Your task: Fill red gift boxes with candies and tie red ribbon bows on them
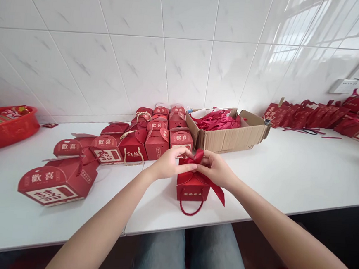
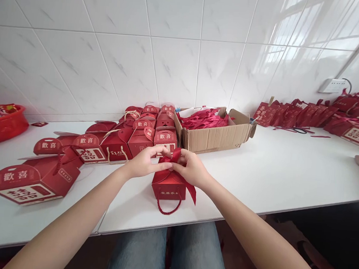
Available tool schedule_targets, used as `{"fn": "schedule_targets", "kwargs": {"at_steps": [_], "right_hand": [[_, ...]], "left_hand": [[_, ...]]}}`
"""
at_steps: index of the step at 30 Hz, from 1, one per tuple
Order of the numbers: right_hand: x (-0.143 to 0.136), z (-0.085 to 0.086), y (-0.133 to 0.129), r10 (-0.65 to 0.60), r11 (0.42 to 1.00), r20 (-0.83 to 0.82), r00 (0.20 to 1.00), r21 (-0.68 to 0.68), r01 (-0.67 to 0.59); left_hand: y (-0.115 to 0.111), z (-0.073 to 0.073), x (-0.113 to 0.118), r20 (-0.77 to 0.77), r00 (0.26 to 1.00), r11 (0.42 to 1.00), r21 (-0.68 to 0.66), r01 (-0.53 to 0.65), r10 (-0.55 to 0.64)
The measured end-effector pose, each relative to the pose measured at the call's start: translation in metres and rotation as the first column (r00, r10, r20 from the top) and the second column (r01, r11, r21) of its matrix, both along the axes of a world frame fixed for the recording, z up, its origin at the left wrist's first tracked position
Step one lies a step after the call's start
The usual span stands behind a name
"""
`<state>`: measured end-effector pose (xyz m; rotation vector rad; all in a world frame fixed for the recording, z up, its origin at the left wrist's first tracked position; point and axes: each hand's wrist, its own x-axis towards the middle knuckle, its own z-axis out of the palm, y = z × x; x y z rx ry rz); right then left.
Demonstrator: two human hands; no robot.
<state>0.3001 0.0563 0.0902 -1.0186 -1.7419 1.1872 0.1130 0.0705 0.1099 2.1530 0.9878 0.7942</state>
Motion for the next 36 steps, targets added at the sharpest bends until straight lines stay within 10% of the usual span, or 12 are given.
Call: {"fn": "schedule_targets", "kwargs": {"at_steps": [20, 28, 36], "right_hand": [[0.002, -0.012, 0.001, -0.023, 1.000, -0.226, 0.974, -0.019, 0.019], [-0.005, -0.018, -0.008, -0.247, 0.928, -0.023, 0.969, 0.280, 0.244], [-0.004, -0.014, -0.012, -0.295, 0.850, 0.105, 0.950, 0.483, 0.210]], "left_hand": [[0.013, -0.046, 0.002, 0.407, 0.907, 0.984, -0.170, -0.042, 0.109], [0.007, -0.043, 0.005, 0.375, 0.909, 0.980, -0.145, -0.137, 0.183], [0.004, -0.043, 0.005, 0.399, 0.906, 0.990, -0.078, -0.119, 0.140]]}}
